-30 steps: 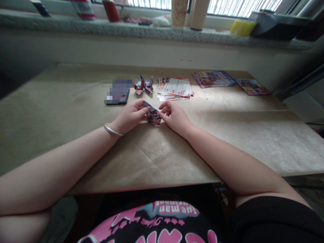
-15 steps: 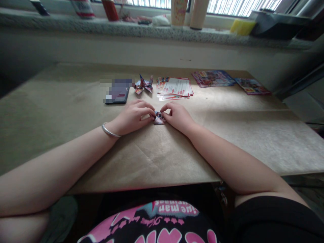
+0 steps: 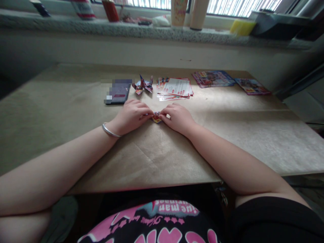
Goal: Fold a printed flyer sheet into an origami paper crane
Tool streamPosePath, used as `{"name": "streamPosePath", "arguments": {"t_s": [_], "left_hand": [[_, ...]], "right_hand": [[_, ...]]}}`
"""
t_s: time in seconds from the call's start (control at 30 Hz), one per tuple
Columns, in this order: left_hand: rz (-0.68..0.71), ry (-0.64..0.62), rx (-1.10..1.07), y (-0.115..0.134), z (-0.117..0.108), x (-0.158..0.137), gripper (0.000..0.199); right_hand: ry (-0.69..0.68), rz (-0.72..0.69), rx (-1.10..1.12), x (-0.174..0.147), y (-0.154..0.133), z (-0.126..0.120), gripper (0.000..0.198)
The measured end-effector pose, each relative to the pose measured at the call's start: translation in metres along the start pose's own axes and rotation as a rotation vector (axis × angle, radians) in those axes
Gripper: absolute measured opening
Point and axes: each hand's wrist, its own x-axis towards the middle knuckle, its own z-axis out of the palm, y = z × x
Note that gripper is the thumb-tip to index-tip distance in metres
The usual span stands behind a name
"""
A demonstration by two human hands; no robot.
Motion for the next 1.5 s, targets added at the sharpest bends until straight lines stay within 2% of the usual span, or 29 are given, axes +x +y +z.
{"name": "streamPosePath", "arguments": {"t_s": [0.27,0.37,0.63,0.87,1.03,1.27,1.5], "left_hand": [[-0.068,-0.020,-0.039,0.000,0.006,0.002,0.020],[-0.081,-0.008,-0.083,-0.003,0.009,0.001,0.023],[-0.005,0.015,-0.098,-0.004,0.009,0.002,0.016],[0.079,-0.015,-0.111,-0.003,0.006,0.003,0.016],[0.091,-0.044,-0.131,-0.004,0.004,0.002,0.018],[0.074,-0.102,0.040,-0.008,-0.004,0.000,0.019],[0.020,-0.096,0.114,-0.009,-0.003,0.001,0.018]], "right_hand": [[-0.016,0.147,0.014,0.005,0.002,0.003,0.020],[-0.014,0.138,0.039,0.006,0.004,0.004,0.019],[0.091,0.108,0.206,0.002,0.004,0.007,0.011],[0.005,-0.018,0.069,0.002,-0.002,0.004,0.006],[-0.024,0.000,-0.046,0.001,-0.005,0.000,0.009],[-0.058,0.000,-0.177,0.000,-0.001,-0.005,0.012],[-0.073,0.068,-0.165,0.000,0.004,-0.008,0.012]]}}
